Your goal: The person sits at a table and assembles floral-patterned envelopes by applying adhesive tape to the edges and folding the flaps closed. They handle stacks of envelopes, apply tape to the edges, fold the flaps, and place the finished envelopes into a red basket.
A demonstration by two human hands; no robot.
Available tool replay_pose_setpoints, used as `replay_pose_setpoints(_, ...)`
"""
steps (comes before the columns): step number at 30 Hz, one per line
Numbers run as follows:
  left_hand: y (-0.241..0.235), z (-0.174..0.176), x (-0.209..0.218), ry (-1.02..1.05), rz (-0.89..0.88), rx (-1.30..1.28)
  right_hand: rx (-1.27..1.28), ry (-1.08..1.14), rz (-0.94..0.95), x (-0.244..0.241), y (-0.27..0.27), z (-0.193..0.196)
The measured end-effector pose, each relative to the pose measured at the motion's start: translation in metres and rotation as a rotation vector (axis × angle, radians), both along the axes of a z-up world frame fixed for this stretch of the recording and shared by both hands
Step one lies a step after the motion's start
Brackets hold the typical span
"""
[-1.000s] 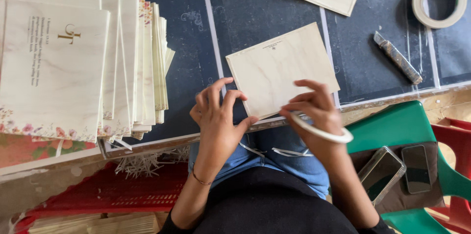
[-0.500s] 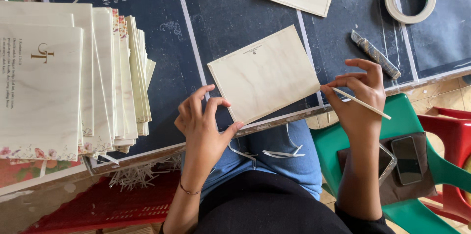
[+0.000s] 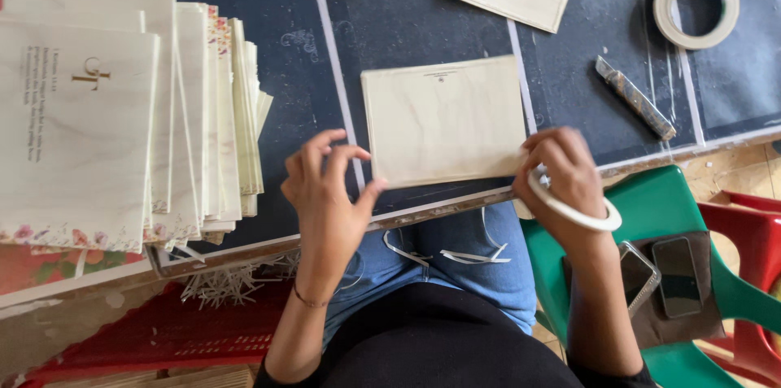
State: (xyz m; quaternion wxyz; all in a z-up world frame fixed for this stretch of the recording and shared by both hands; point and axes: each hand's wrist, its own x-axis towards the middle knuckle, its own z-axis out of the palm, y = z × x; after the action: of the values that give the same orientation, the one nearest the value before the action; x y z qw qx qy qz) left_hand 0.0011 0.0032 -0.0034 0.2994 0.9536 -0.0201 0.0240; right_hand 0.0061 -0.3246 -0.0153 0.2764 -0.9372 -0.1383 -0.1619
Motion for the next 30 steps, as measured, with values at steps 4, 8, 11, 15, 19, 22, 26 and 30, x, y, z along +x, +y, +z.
replay_pose_setpoints(4, 0.002, -0.004, 0.015, -0.161, 0.158, 0.045, 0.042, 0.094, 0.217, -0.015, 0.04, -0.009)
replay_pose_setpoints(8, -0.022, -0.006, 0.003, -0.185, 0.115, 0.05, 0.124, 0.022, 0.262, -0.023, 0.091, 0.003)
replay_pose_setpoints(11, -0.026, 0.002, -0.009, -0.214, 0.06, 0.016, 0.166, 0.024, 0.237, -0.025, 0.115, -0.002)
replay_pose_setpoints(15, -0.015, -0.009, -0.007, -0.225, -0.012, 0.053, 0.16, -0.004, 0.236, -0.025, 0.127, -0.007)
replay_pose_setpoints(19, -0.014, -0.002, -0.01, -0.149, -0.025, 0.027, 0.238, 0.047, 0.269, -0.031, 0.117, 0.009)
replay_pose_setpoints(22, -0.017, 0.003, -0.014, -0.091, -0.024, -0.011, 0.236, 0.059, 0.226, -0.035, 0.106, 0.015)
replay_pose_setpoints(26, -0.019, 0.006, -0.018, -0.067, -0.025, -0.023, 0.265, 0.066, 0.158, -0.033, 0.1, 0.018)
replay_pose_setpoints(30, -0.02, 0.006, -0.02, -0.06, -0.018, -0.029, 0.277, 0.081, 0.148, -0.024, 0.104, 0.018)
